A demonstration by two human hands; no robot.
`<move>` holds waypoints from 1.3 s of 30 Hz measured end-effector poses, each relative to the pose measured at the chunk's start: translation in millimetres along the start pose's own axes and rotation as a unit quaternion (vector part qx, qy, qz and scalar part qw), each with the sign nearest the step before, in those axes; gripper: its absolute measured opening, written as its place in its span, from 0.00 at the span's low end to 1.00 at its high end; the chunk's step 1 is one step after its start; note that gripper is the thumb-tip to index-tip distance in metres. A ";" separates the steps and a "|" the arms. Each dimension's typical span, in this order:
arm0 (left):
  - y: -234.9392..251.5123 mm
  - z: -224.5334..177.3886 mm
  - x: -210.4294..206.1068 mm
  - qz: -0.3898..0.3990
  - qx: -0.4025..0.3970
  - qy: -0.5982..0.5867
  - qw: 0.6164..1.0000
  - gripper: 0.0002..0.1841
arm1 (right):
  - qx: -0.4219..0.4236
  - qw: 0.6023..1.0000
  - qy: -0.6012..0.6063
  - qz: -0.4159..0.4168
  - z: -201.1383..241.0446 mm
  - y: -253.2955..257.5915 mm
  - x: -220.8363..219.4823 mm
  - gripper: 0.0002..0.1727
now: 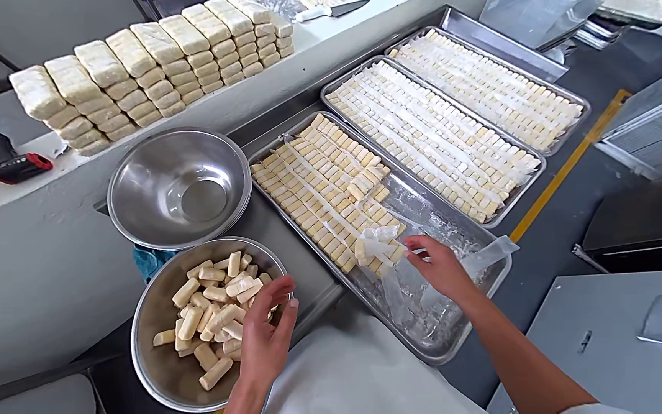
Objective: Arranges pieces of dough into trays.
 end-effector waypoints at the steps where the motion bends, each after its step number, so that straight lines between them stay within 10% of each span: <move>1: -1.5 0.6 -0.5 0.003 0.003 0.004 1.000 0.19 | -0.017 0.999 -0.011 0.026 -4.0 5.2 -12.1 0.23; 7: -7.0 9.1 5.0 0.001 0.025 0.017 1.000 0.20 | -0.026 0.983 -0.147 0.104 28.7 20.2 -81.2 0.44; 11: -7.1 8.9 -0.5 0.017 0.047 0.017 0.999 0.20 | -0.066 0.965 -0.195 0.159 23.6 18.4 -97.8 0.40; 15: 6.3 10.6 -34.6 0.108 0.110 0.002 0.988 0.20 | -0.071 0.993 0.022 0.087 -12.3 3.9 -80.8 0.25; 24: 62.0 43.2 -202.9 0.426 0.133 0.122 0.887 0.29 | -0.116 0.942 0.314 -0.028 -28.0 2.5 -51.4 0.26; 28: 62.3 50.7 -227.9 0.393 0.208 0.040 0.895 0.21 | -0.152 0.936 0.303 -0.093 -46.8 -10.7 -40.5 0.28; 39: 58.3 48.9 -239.3 0.355 0.268 -0.058 0.894 0.20 | -0.142 0.959 0.239 0.047 -43.5 -14.7 -44.9 0.21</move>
Point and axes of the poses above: each hand's wrist, its own y-axis towards the middle knuckle, its own x-axis out of the back of the hand, z = x × y, the point moved 4 cm from there along y, towards the middle knuckle, and after that the axes turned 5 degrees about -z, right-handed, at the moved point
